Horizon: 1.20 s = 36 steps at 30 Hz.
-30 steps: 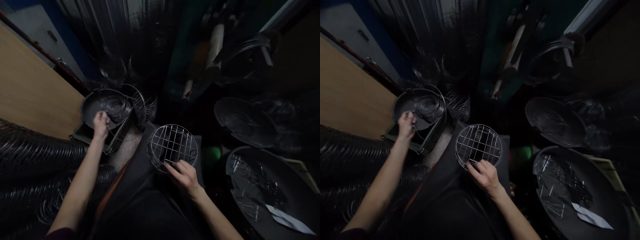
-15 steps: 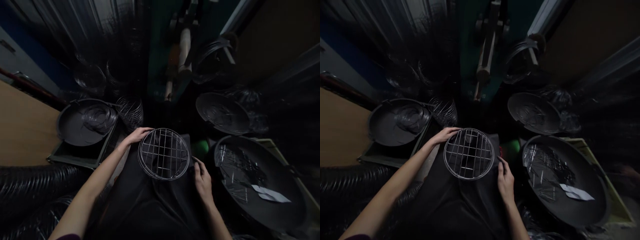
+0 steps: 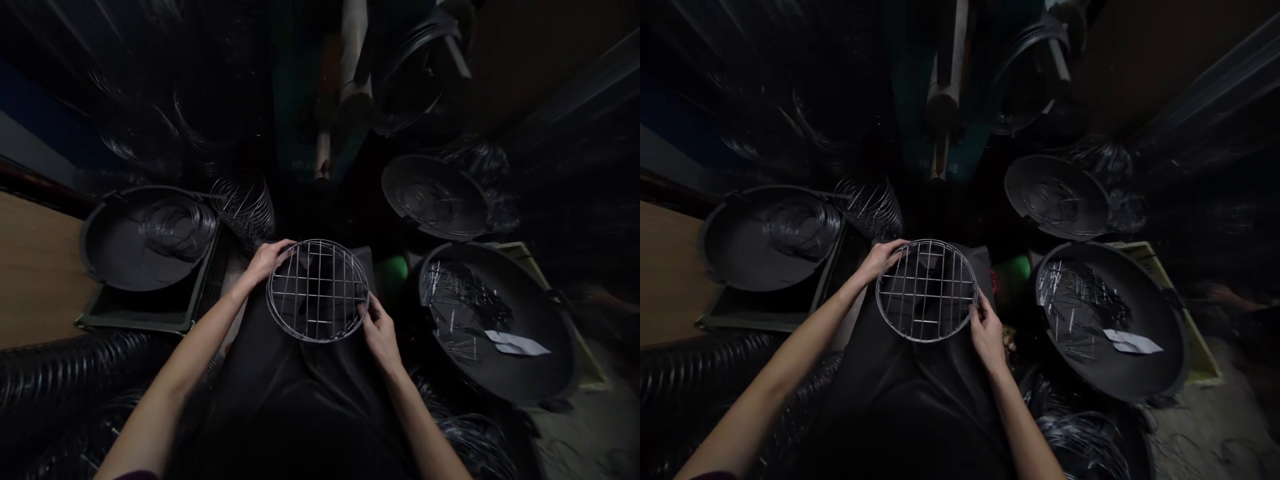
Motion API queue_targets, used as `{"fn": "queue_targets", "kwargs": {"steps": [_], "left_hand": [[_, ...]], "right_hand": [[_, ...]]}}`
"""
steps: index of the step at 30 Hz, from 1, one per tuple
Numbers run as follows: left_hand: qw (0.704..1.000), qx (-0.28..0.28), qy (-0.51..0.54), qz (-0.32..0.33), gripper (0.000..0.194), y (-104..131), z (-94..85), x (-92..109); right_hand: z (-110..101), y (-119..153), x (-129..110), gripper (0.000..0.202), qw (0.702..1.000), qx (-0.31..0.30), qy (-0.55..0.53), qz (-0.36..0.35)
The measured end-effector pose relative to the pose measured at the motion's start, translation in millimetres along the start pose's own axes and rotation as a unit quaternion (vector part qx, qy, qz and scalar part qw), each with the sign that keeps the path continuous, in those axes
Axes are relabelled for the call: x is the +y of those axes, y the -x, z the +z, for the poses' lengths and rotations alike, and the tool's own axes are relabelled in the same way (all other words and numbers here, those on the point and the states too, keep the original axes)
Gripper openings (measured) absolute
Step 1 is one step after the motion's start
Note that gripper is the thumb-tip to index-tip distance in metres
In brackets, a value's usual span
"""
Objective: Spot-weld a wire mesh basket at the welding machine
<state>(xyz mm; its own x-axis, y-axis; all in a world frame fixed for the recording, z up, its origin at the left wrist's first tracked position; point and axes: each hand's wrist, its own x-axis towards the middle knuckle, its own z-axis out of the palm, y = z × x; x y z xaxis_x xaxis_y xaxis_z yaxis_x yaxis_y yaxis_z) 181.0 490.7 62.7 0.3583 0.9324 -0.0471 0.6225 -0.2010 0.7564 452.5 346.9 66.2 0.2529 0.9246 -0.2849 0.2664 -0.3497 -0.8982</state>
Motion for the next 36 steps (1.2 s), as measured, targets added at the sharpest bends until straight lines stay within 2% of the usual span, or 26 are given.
{"fn": "queue_targets", "kwargs": {"steps": [3, 6, 11, 15, 17, 21, 22, 24, 27, 30, 33, 36], "left_hand": [[0.998, 0.06, 0.007, -0.033, 0.034, 13, 7.7, 6], [0.993, 0.09, 0.008, -0.072, 0.032, 24, 12.3, 7], [0.996, 0.076, -0.018, -0.039, 0.036, 27, 14.7, -2], [0.994, 0.076, -0.052, -0.061, 0.035, 23, 18.1, -10], [0.994, 0.086, -0.042, -0.058, 0.035, 21, 21.2, -12], [0.995, 0.091, 0.018, -0.046, 0.036, 23, 27.0, -9], [0.994, 0.091, 0.031, -0.043, 0.036, 24, 28.0, -7], [0.993, 0.103, 0.048, -0.037, 0.034, 26, 29.6, -5], [0.991, 0.121, 0.057, -0.031, 0.033, 28, 31.2, -4], [0.991, 0.117, 0.056, -0.032, 0.034, 29, 33.5, -7], [0.991, 0.112, 0.061, -0.03, 0.034, 28, 38.5, -11], [0.989, 0.118, 0.083, -0.009, 0.034, 23, 43.0, -17]], "right_hand": [[-5, -11, -3, 0.068, 1.0, -0.014, 0.005, -0.026], [-13, -19, -1, 0.066, 0.999, -0.029, 0.028, -0.034], [-12, -17, 11, 0.063, 1.0, 0.003, 0.023, -0.016], [-4, -16, 22, 0.055, 0.998, 0.035, 0.052, -0.021], [0, -17, 25, 0.053, 0.996, 0.051, 0.067, -0.041], [5, -6, 28, 0.051, 0.98, 0.125, 0.118, -0.103], [5, -1, 28, 0.051, 0.974, 0.133, 0.139, -0.119], [0, 12, 27, 0.052, 0.966, 0.11, 0.182, -0.146], [-13, 27, 28, 0.06, 0.955, 0.006, 0.247, -0.166], [-20, 34, 32, 0.088, 0.938, -0.07, 0.302, -0.154], [-11, 35, 37, 0.111, 0.938, -0.055, 0.314, -0.136], [7, 35, 42, 0.114, 0.937, -0.008, 0.33, -0.115]]}}
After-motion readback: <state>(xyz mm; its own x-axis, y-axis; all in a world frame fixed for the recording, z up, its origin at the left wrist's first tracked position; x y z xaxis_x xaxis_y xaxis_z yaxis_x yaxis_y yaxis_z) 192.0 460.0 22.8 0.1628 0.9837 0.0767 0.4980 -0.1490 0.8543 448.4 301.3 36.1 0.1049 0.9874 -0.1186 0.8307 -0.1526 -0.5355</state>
